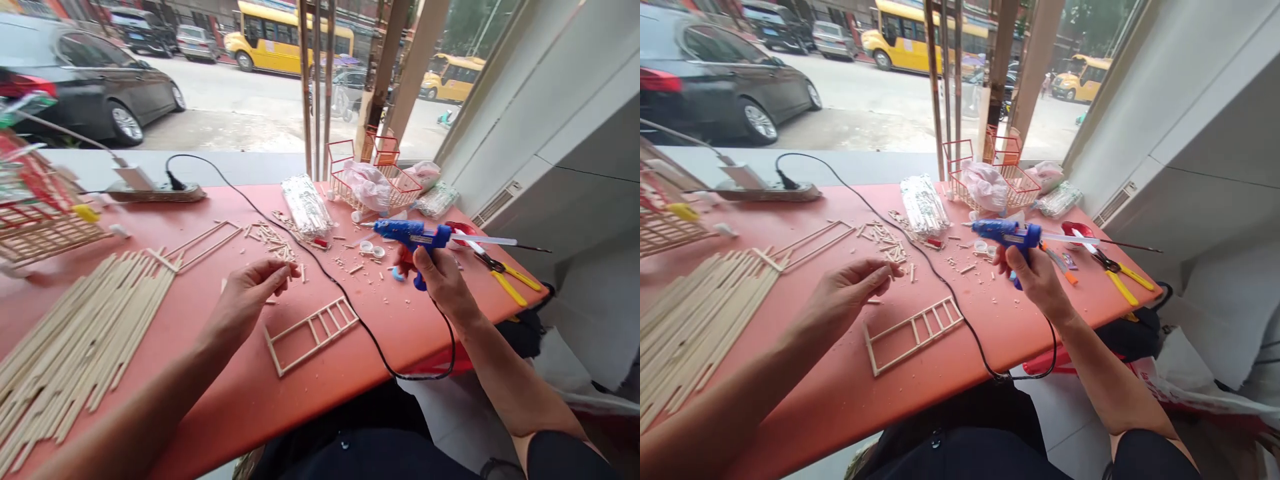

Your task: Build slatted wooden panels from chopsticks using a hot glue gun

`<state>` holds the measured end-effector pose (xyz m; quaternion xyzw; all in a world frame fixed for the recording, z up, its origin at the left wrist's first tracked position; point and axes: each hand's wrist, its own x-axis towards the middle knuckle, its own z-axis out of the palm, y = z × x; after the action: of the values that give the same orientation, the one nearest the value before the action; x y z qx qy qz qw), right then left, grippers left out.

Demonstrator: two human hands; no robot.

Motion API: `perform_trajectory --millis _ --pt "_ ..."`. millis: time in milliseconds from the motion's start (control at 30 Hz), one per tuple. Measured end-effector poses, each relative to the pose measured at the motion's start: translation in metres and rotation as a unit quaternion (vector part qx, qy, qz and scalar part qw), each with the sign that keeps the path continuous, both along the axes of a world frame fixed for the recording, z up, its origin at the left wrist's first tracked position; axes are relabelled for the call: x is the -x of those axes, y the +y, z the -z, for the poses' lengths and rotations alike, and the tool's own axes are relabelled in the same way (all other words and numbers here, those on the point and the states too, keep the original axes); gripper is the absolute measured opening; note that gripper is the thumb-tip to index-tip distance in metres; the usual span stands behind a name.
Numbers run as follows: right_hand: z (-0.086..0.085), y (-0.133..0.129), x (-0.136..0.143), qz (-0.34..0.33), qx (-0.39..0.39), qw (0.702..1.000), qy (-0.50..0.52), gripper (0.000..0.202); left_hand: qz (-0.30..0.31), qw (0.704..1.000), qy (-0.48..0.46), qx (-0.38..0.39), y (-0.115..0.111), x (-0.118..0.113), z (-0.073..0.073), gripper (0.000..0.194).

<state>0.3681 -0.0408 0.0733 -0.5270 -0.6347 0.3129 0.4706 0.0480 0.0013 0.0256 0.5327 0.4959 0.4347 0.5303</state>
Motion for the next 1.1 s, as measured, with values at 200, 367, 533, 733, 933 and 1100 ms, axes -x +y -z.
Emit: perform_trajectory --millis 200,367,533,733,933,1100 --pt "0.007 0.032 0.054 -0.186 0.066 0.98 -0.007 0.067 -0.017 1.0 -0.017 0.002 0.004 -0.004 -0.001 0.042" --pt "0.024 0.038 0.059 -0.191 0.076 0.978 -0.037 0.068 -0.031 0.999 -0.024 0.025 0.006 -0.004 0.003 0.04" --pt "0.026 0.029 0.061 -0.182 0.085 0.98 -0.014 0.065 -0.039 0.999 -0.015 0.021 0.005 -0.006 0.006 0.038" --pt "0.027 0.024 0.062 -0.182 0.084 0.98 -0.018 0.064 -0.043 0.999 -0.019 0.012 0.002 -0.009 0.003 0.034" --pt "0.026 0.021 0.061 -0.171 0.091 0.981 -0.022 0.064 -0.042 0.999 -0.025 0.015 0.0 -0.009 0.002 0.032" --pt "0.029 0.021 0.06 -0.166 0.109 0.98 -0.02 0.065 -0.043 0.999 -0.022 0.017 0.0 -0.008 0.0 0.031"
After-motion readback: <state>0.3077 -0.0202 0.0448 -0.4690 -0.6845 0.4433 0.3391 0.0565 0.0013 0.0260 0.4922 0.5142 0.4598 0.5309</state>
